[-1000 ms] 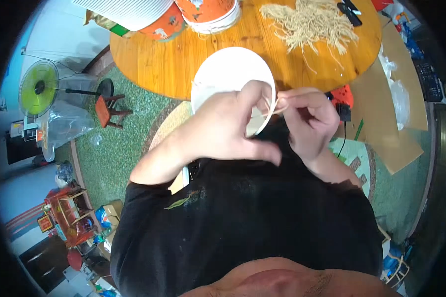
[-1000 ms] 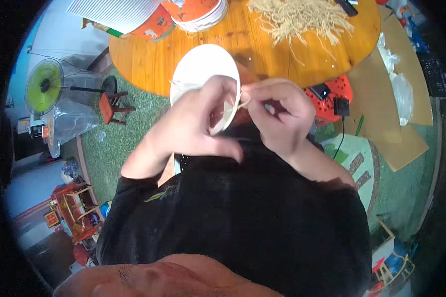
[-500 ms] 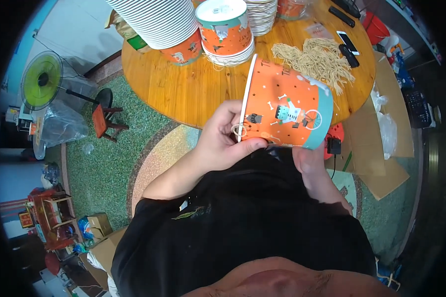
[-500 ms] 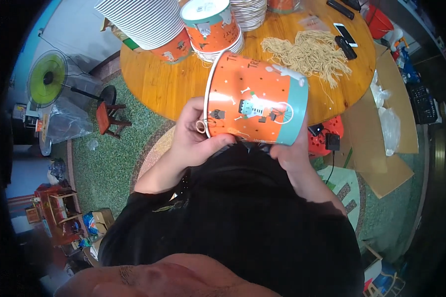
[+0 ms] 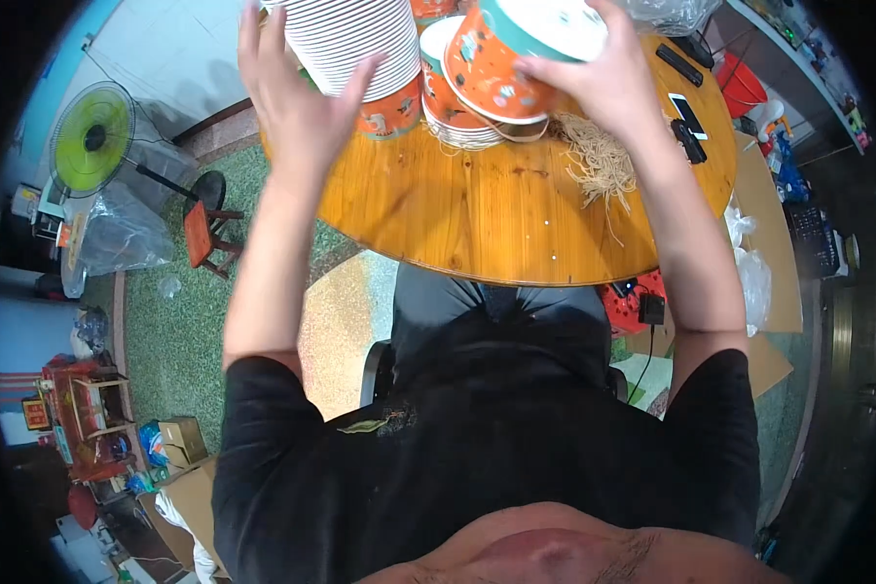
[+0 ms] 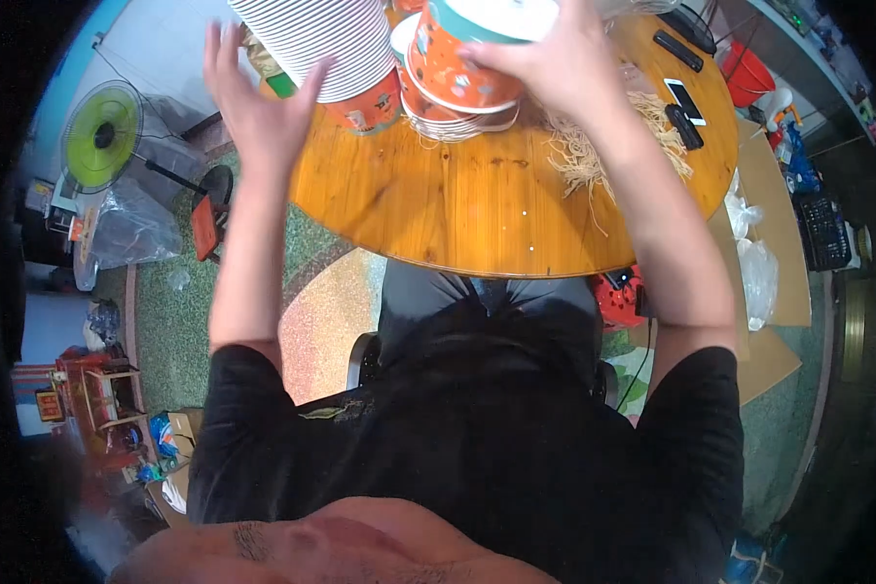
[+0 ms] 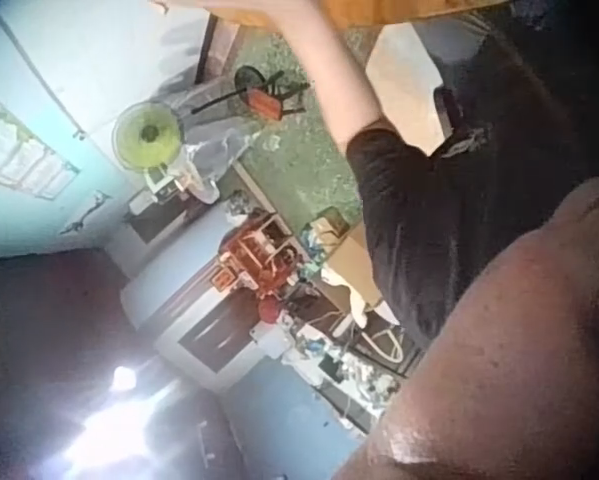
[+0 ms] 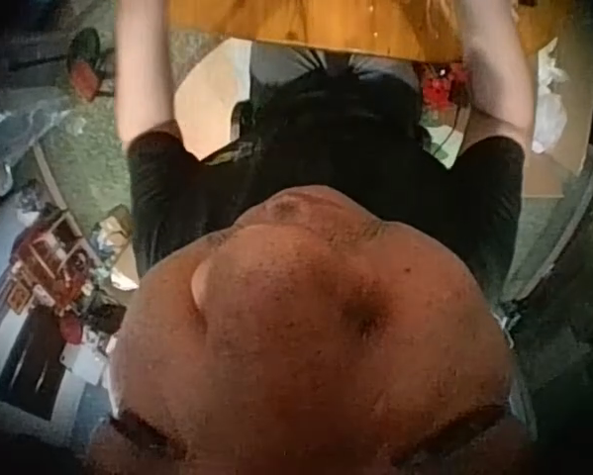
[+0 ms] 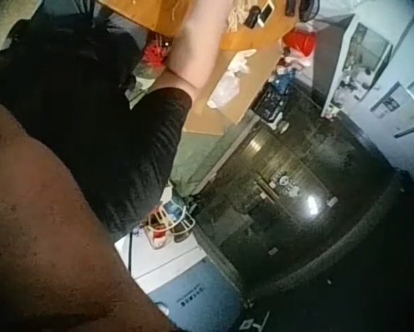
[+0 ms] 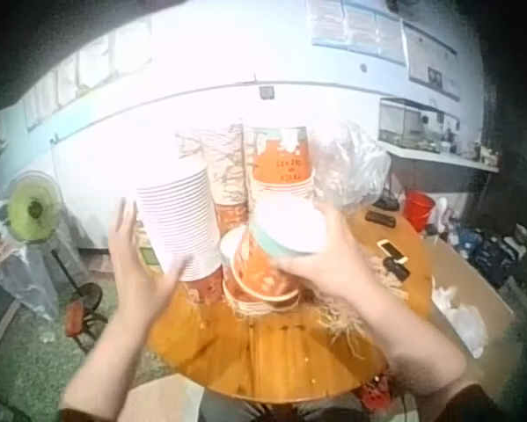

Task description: Threading thin elastic strings through pre-punched holes in paper bowls for assembly.

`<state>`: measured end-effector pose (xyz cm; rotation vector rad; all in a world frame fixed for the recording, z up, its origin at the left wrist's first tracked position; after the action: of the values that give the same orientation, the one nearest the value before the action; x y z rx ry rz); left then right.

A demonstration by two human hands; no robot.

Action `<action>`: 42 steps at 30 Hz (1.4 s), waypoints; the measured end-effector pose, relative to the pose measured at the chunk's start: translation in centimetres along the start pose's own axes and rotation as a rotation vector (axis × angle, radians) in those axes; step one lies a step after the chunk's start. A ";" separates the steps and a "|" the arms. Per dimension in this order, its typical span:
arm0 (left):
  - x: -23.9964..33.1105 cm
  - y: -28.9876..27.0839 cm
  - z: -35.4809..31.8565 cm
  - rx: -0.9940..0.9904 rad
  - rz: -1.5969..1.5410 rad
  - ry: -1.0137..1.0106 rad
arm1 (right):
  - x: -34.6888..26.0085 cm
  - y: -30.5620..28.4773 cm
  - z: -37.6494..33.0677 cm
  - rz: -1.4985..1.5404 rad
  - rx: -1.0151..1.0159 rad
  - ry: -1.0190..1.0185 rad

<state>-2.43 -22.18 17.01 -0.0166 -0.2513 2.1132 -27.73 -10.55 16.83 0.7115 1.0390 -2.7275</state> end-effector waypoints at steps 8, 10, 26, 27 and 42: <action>-3.8 8.0 7.5 -0.422 0.115 0.094 | 1.4 6.8 3.8 -0.101 -0.211 -0.171; -4.9 8.2 8.4 -0.494 0.164 -0.003 | 1.8 6.9 3.6 -0.075 -0.135 -0.233; -4.9 9.6 12.4 -0.984 0.143 -0.294 | 5.0 12.1 0.0 -0.013 0.119 -0.341; -5.8 9.9 12.1 -1.017 0.132 -0.334 | 3.4 10.6 -1.4 0.048 0.334 -0.419; -4.1 7.1 16.8 -0.673 0.064 -0.217 | -5.1 5.6 -10.7 0.498 0.277 -0.552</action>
<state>-8.12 -32.11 31.73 -0.1944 -1.0905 2.0002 -17.56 -7.94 9.02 0.1746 0.3130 -2.4131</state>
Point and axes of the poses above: each hand's wrist, its own z-axis towards the middle knuckle, its own y-axis out of the palm, x = y × z, the point moved 10 cm from there along z, towards the middle knuckle, and after that the axes turned 12 degrees about -y, right-handed, at the moved point
